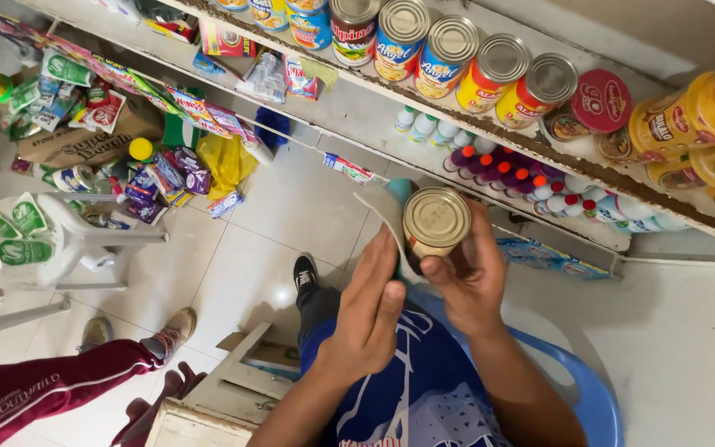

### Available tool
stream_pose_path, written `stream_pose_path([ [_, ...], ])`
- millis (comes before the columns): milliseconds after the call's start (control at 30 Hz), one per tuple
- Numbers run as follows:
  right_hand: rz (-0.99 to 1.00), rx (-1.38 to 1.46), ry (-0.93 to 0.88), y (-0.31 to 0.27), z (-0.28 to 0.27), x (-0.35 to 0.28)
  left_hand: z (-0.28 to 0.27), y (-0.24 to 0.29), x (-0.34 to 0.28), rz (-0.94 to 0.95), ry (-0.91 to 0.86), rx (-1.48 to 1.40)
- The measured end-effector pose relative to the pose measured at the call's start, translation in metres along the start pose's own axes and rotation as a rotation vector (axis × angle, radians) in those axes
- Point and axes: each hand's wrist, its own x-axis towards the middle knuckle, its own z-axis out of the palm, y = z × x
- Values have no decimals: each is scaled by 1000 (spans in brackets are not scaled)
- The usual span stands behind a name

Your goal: Wiping a can with a cloth and placing it on a retail shelf.

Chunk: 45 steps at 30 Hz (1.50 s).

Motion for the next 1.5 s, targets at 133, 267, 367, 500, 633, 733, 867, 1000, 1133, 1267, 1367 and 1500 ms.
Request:
stream_pose_path([
  [133, 43, 53, -57, 4, -3, -11, 7, -8, 2, -16, 44, 31],
  [267, -32, 200, -46, 14, 0, -20, 17, -19, 4, 173, 229, 8],
  [367, -48, 183, -49, 8, -6, -13, 26, -19, 6, 181, 244, 1],
  [500, -103, 159, -19, 2, -11, -2, 39, -22, 11, 211, 286, 2],
  [633, -131, 112, 3, 3, -14, -2, 35, -25, 10, 245, 278, 24],
  [733, -135, 119, -3, 3, -11, -1, 31, -23, 10, 275, 303, 74],
  [867, -133, 117, -11, 3, -5, -2, 24, -21, 7, 260, 325, 56],
  [1000, 0, 90, -97, 2, -9, -8, 14, 3, 1, -64, 220, -87],
  [1133, -2, 106, -142, 2, -10, -9, 17, -18, -13, -183, 353, -237],
  [1267, 4, 145, -132, 6, -15, -4, 13, -27, -14, -117, 351, -710],
  [1367, -12, 160, -87, 10, -19, -7, 12, -13, -9, -135, 233, -688],
  [1500, -55, 97, -15, 12, -15, -12, 13, -1, -4, -66, 60, -142],
])
